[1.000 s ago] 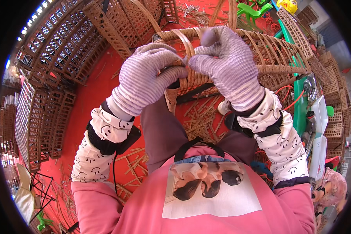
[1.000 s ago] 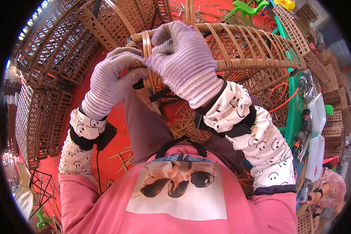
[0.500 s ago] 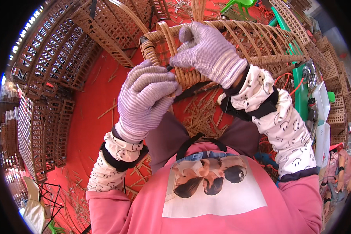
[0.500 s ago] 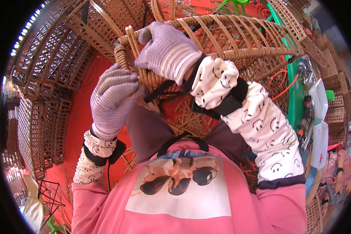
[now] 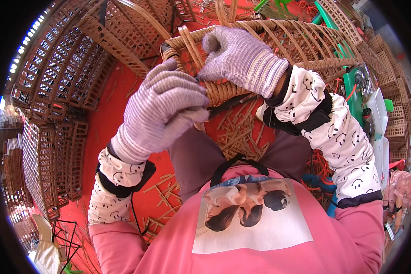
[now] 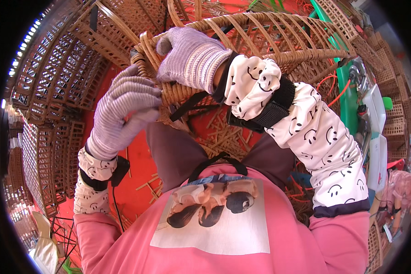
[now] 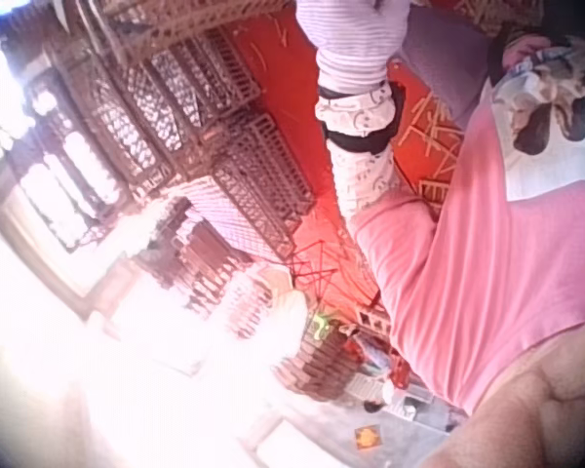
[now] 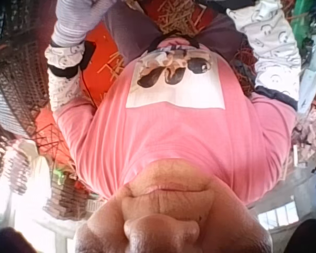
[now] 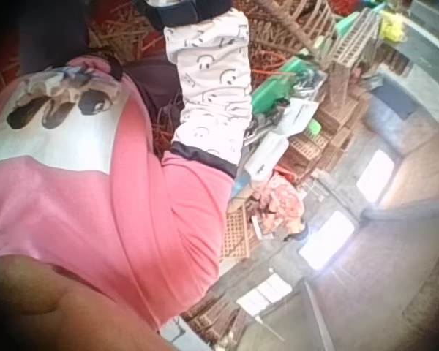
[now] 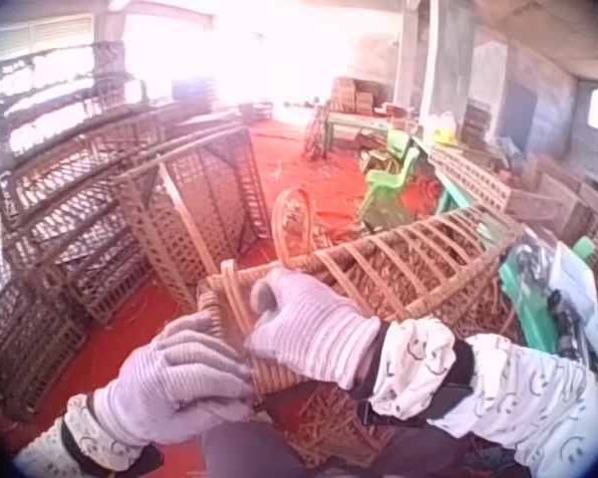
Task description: Assemble a wicker chair frame using a pneumatic staple gun and pliers.
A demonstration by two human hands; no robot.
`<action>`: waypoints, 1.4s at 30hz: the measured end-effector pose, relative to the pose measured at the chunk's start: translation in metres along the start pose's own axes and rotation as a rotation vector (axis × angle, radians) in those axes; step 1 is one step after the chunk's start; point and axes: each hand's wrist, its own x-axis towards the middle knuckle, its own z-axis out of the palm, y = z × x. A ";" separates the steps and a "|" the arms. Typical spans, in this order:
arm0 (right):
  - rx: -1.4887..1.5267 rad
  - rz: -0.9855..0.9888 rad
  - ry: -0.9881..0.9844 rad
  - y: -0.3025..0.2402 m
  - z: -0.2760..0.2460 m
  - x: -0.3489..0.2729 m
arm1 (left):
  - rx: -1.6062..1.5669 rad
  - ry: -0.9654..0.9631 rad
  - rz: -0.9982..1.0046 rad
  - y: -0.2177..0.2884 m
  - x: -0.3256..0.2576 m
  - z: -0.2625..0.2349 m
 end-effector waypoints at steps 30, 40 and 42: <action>-0.504 0.521 0.941 0.151 -0.113 -0.271 | 0.212 -0.016 0.004 -0.021 0.029 0.051; -0.640 1.375 0.518 0.314 -0.258 -0.361 | 0.201 -0.065 -0.145 -0.017 0.034 0.046; -0.461 1.301 0.526 0.355 -0.278 -0.389 | 0.199 -0.047 -0.125 -0.016 0.038 0.048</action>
